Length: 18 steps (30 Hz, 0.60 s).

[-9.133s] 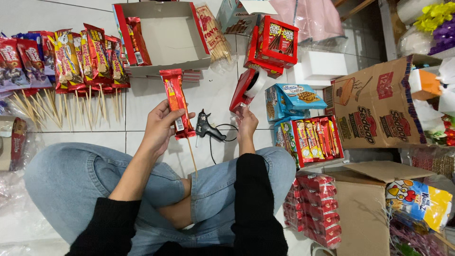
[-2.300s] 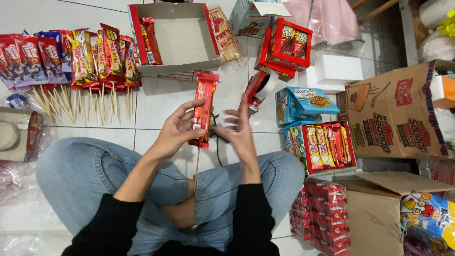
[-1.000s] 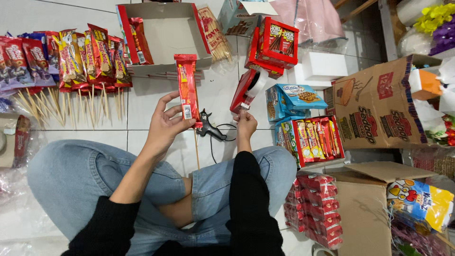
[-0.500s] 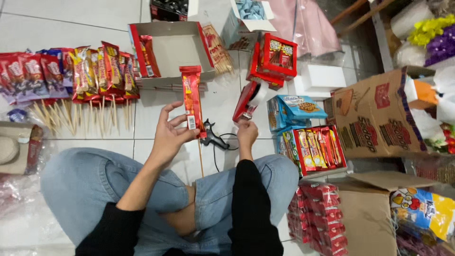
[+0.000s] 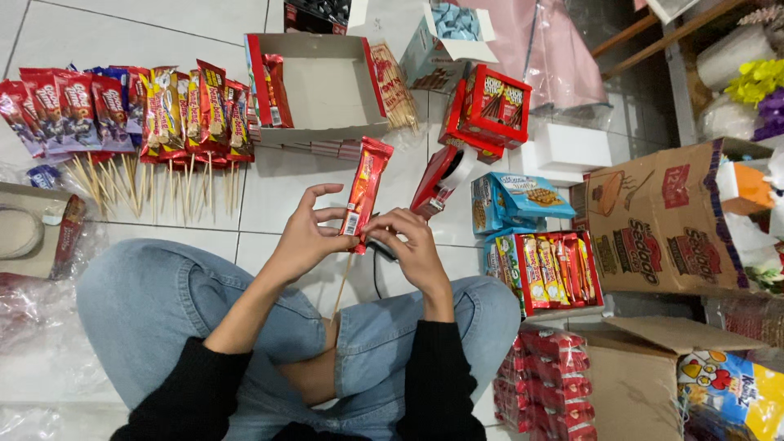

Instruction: The person sits on the floor and assembles candy skewers by applying hot glue to the bottom of a snack packet and inserting a wooden stick. They then use a tape dispenser to secure the stick to the packet. This process is repeated for multiple snack packets.

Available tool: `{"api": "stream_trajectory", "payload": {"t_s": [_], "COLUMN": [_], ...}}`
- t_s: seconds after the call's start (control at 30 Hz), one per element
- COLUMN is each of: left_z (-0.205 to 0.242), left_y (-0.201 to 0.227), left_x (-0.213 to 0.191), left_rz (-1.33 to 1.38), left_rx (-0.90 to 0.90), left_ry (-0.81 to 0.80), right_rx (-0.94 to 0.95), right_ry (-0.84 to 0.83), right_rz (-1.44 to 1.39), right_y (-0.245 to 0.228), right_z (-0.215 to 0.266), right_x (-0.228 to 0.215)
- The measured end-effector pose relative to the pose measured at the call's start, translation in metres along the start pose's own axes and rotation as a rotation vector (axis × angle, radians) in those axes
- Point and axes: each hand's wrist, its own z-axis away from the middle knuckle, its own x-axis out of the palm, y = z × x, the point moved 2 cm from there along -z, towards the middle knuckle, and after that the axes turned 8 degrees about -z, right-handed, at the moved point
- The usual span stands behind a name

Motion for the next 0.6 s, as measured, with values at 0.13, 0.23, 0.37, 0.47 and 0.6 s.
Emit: {"api": "stream_trajectory", "payload": {"t_s": [0.13,0.23,0.37,0.47,0.6], "left_z": [0.0,0.002,0.003,0.004,0.008], "left_y": [-0.002,0.002,0.003,0.004,0.01], "left_x": [0.003,0.003,0.004,0.003,0.005], "left_rz": [-0.012,-0.047,-0.085,-0.11,-0.128], "left_rx": [-0.045,-0.06,-0.049,-0.032,-0.005], "left_ry": [-0.035,-0.052,-0.064,-0.059,-0.045], "right_rx": [0.006,0.019,0.051,0.068,0.048], "right_ry": [-0.024,-0.053,-0.063,-0.053,-0.017], "right_rz": [0.016,0.036,0.076,0.105,0.15], "right_y": [-0.004,-0.003,-0.004,-0.004,0.021], "right_z": [0.001,0.002,0.003,0.002,0.008], "right_x": [-0.002,0.0,0.001,0.002,0.002]}}
